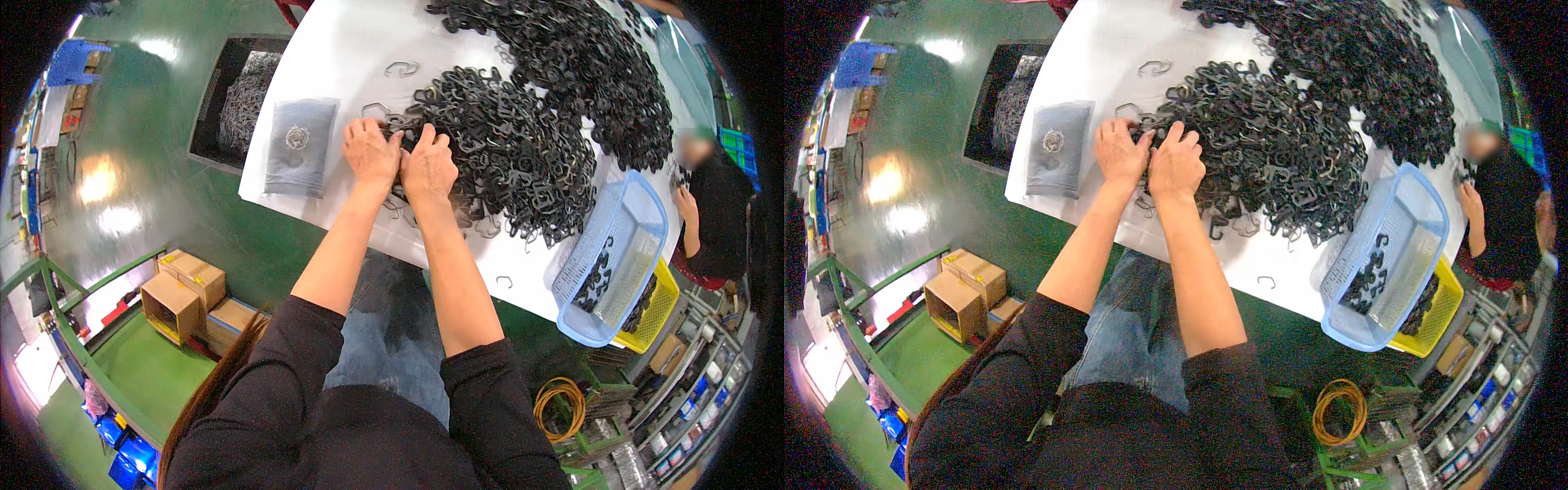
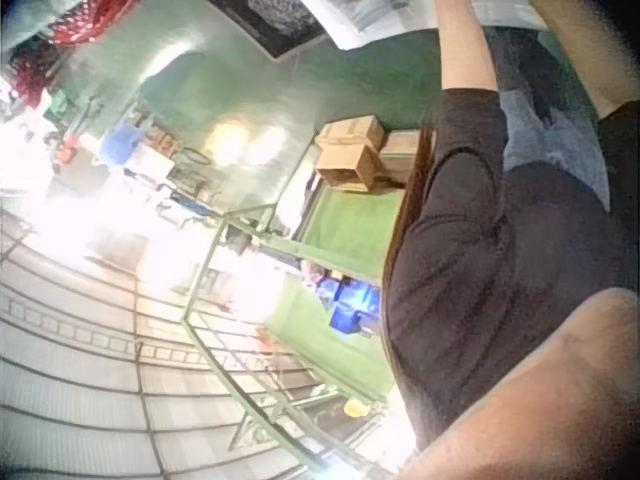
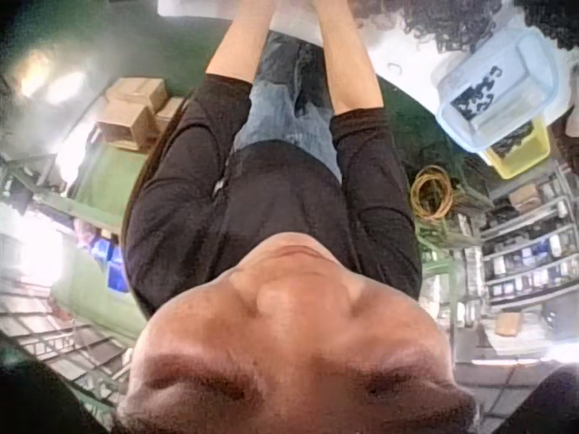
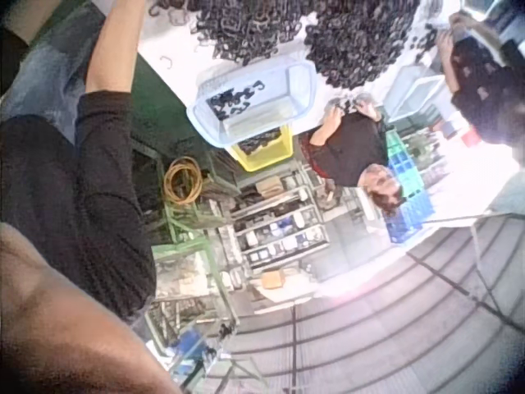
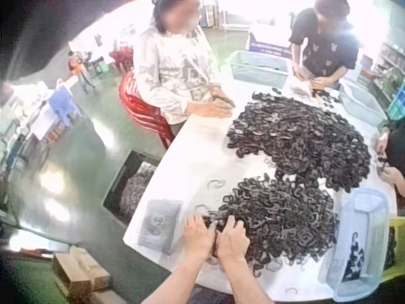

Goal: The person sorts small black plastic clips from a large pile on a table into a blue basket. They handle the clips by hand, picking them up and placing them into the basket repeatedly.

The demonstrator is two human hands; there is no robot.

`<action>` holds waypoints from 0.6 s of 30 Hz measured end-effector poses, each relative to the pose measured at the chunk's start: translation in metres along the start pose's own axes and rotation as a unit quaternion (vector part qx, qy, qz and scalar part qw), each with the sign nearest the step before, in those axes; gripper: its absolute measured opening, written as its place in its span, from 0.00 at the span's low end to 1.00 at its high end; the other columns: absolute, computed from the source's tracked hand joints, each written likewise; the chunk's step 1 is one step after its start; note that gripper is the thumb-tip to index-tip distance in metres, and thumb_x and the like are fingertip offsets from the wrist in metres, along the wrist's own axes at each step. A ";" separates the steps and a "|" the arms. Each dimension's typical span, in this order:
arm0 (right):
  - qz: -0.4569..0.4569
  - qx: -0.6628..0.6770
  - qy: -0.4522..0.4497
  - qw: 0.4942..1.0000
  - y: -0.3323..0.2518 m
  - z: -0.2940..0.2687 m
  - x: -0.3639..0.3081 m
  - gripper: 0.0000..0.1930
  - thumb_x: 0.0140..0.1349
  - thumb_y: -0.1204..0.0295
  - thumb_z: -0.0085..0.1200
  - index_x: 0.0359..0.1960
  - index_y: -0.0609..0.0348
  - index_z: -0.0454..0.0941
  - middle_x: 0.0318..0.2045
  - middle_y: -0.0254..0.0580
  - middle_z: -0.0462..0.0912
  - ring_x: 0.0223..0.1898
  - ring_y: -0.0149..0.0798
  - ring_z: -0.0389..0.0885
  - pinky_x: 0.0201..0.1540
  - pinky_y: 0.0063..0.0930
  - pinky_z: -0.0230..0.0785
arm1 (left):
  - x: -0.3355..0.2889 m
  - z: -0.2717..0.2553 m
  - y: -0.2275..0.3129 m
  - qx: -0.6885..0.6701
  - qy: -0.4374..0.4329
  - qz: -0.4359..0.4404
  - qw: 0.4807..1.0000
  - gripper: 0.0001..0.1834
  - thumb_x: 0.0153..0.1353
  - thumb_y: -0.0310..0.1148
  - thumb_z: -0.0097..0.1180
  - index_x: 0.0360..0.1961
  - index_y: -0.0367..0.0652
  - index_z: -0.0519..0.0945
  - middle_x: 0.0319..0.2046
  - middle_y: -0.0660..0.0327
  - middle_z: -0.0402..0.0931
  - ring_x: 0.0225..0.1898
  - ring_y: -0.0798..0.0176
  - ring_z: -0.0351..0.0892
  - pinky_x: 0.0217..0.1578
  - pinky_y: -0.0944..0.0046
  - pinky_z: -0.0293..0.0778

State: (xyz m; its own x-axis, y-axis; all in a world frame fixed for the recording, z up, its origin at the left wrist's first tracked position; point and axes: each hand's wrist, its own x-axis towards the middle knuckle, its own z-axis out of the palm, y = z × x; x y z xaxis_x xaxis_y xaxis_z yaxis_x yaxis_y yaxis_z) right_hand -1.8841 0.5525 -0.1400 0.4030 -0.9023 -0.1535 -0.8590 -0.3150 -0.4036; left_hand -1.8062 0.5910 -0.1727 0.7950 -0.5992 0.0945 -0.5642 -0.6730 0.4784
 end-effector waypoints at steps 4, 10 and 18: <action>-0.062 0.043 0.011 0.997 0.006 0.003 0.012 0.17 0.48 0.71 0.54 0.42 0.55 0.71 0.37 0.50 0.76 0.34 0.49 0.78 0.35 0.38 0.72 | 0.015 -0.014 -0.012 -0.098 -0.077 -0.010 0.992 0.16 0.47 0.36 0.61 0.36 0.42 0.75 0.28 0.55 0.76 0.35 0.55 0.75 0.37 0.58 0.70; 0.093 0.343 -0.144 0.923 0.038 -0.038 0.027 0.12 0.53 0.74 0.55 0.41 0.57 0.78 0.32 0.35 0.81 0.31 0.25 0.76 0.28 0.17 0.67 | 0.041 -0.053 -0.038 -0.219 -0.177 -0.016 0.959 0.12 0.48 0.28 0.59 0.37 0.41 0.79 0.25 0.53 0.79 0.28 0.59 0.79 0.31 0.64 0.72; 0.175 0.593 -0.157 0.770 0.031 -0.063 0.035 0.10 0.54 0.70 0.55 0.37 0.59 0.76 0.28 0.29 0.79 0.30 0.23 0.74 0.33 0.18 0.65 | 0.061 -0.057 -0.049 -0.604 -0.337 -0.270 0.671 0.09 0.58 0.29 0.50 0.36 0.41 0.81 0.32 0.62 0.78 0.34 0.69 0.78 0.33 0.69 0.73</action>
State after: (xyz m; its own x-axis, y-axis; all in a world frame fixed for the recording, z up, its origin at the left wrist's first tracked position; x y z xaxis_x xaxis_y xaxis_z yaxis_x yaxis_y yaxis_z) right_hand -1.9164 0.4922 -0.1009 0.4286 -0.6962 -0.5759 -0.1156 0.5899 -0.7991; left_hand -1.7174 0.6119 -0.1407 0.3005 -0.7433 -0.5977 0.6796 -0.2728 0.6809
